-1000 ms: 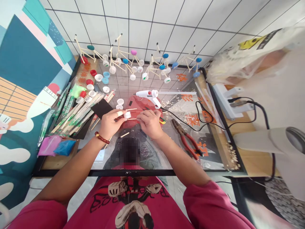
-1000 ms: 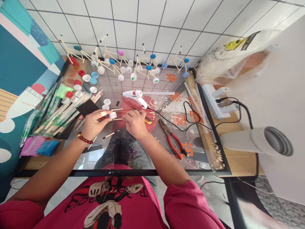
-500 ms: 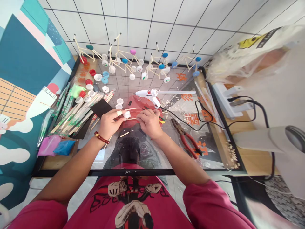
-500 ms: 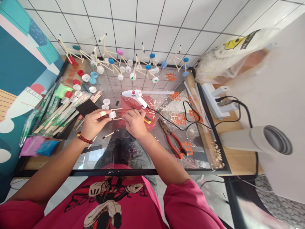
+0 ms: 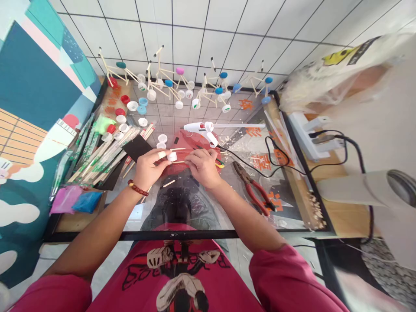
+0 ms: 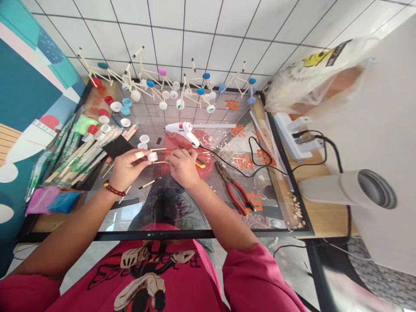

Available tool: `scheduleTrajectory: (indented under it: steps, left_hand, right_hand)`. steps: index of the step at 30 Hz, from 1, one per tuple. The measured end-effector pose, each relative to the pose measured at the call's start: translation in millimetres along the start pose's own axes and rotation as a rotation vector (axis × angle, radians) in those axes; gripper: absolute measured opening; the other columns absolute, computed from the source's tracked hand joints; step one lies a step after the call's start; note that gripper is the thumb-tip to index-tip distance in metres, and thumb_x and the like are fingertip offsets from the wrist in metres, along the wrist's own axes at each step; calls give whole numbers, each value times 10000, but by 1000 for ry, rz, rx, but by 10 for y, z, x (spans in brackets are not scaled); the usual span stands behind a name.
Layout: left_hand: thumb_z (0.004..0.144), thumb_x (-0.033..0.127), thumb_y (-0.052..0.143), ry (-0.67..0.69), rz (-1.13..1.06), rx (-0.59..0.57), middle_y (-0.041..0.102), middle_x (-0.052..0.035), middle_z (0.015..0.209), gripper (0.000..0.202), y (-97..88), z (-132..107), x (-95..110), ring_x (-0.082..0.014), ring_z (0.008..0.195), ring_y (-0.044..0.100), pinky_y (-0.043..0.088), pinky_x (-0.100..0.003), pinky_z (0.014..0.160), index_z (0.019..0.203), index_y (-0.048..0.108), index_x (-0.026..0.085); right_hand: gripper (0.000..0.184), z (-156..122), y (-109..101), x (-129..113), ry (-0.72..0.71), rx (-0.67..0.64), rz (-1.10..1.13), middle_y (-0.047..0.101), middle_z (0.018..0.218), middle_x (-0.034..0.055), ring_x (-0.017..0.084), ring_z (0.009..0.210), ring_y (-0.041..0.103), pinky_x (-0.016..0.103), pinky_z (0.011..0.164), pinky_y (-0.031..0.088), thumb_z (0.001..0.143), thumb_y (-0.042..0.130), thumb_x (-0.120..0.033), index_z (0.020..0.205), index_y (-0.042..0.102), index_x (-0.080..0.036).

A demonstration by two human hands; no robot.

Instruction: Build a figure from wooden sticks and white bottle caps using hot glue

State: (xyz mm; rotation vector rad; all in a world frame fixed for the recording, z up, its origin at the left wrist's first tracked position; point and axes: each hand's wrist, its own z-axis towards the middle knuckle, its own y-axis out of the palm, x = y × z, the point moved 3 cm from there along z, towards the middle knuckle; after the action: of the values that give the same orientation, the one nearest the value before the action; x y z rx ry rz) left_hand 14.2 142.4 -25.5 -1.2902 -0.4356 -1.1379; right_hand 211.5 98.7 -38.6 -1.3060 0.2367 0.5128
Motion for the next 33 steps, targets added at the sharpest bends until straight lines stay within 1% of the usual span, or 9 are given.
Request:
scheduleTrajectory:
  steps: [6, 12, 15, 20, 22, 26, 30, 33]
  left_hand:
    - [823, 248, 719, 15, -9, 5, 759, -65, 1121, 251, 0, -3, -4, -196, 889, 729, 613, -324, 837, 1062, 779, 198]
    - [822, 247, 712, -1, -8, -3, 759, -68, 1126, 254, -1, -1, -5, -198, 883, 729, 612, -329, 839, 1063, 778, 200]
    - [823, 249, 713, -3, -6, 1, 761, -69, 1116, 249, -2, 0, -5, -198, 887, 728, 612, -326, 835, 1057, 780, 196]
    - [825, 233, 715, 20, -13, 3, 762, -72, 1108, 258, -2, 0, -20, -200, 908, 728, 606, -325, 854, 1070, 778, 185]
    - [823, 234, 720, 24, -10, 5, 763, -72, 1111, 258, -2, 0, -28, -204, 917, 727, 603, -331, 865, 1070, 779, 187]
    - [826, 237, 718, 25, -1, 3, 763, -71, 1111, 255, -4, 0, -26, -207, 931, 727, 599, -337, 885, 1068, 779, 188]
    - [830, 237, 709, 22, 5, -2, 764, -60, 1109, 246, -3, 0, -12, -203, 932, 728, 600, -327, 880, 1063, 779, 199]
    - [831, 238, 711, 24, 4, -1, 765, -58, 1101, 244, -3, 0, -6, -203, 928, 729, 602, -321, 865, 1062, 779, 198]
  right_hand:
    - [173, -5, -14, -18, -5, -8, -27, 725, 1035, 44, 216, 1027, 588, 410, 951, 245, 984, 562, -262, 986, 734, -247]
    - [184, -14, -51, -13, 20, 42, 45, 738, 1075, 41, 214, 1033, 605, 412, 954, 260, 964, 553, -209, 1043, 716, -240]
    - [176, -20, -64, 0, 47, 65, 62, 746, 1070, 45, 221, 1021, 608, 421, 962, 263, 951, 549, -206, 1015, 710, -240]
    - [89, -21, -59, -5, 53, 74, 58, 740, 1034, 27, 224, 1021, 609, 425, 964, 262, 863, 653, -223, 935, 703, -234]
    - [65, -18, -47, -8, 47, 64, 50, 738, 1005, 28, 224, 1010, 608, 427, 960, 262, 875, 645, -228, 905, 703, -232]
    - [95, -12, -24, -2, 36, 52, 28, 729, 985, 30, 218, 981, 604, 427, 953, 262, 919, 616, -238, 886, 705, -234]
    - [114, -12, -10, 6, 27, 43, 2, 722, 984, 38, 221, 986, 594, 422, 943, 262, 933, 600, -247, 896, 707, -238]
    - [125, -12, -9, 6, 21, 53, 4, 719, 959, 27, 208, 972, 595, 413, 938, 259, 935, 591, -240, 885, 706, -238]
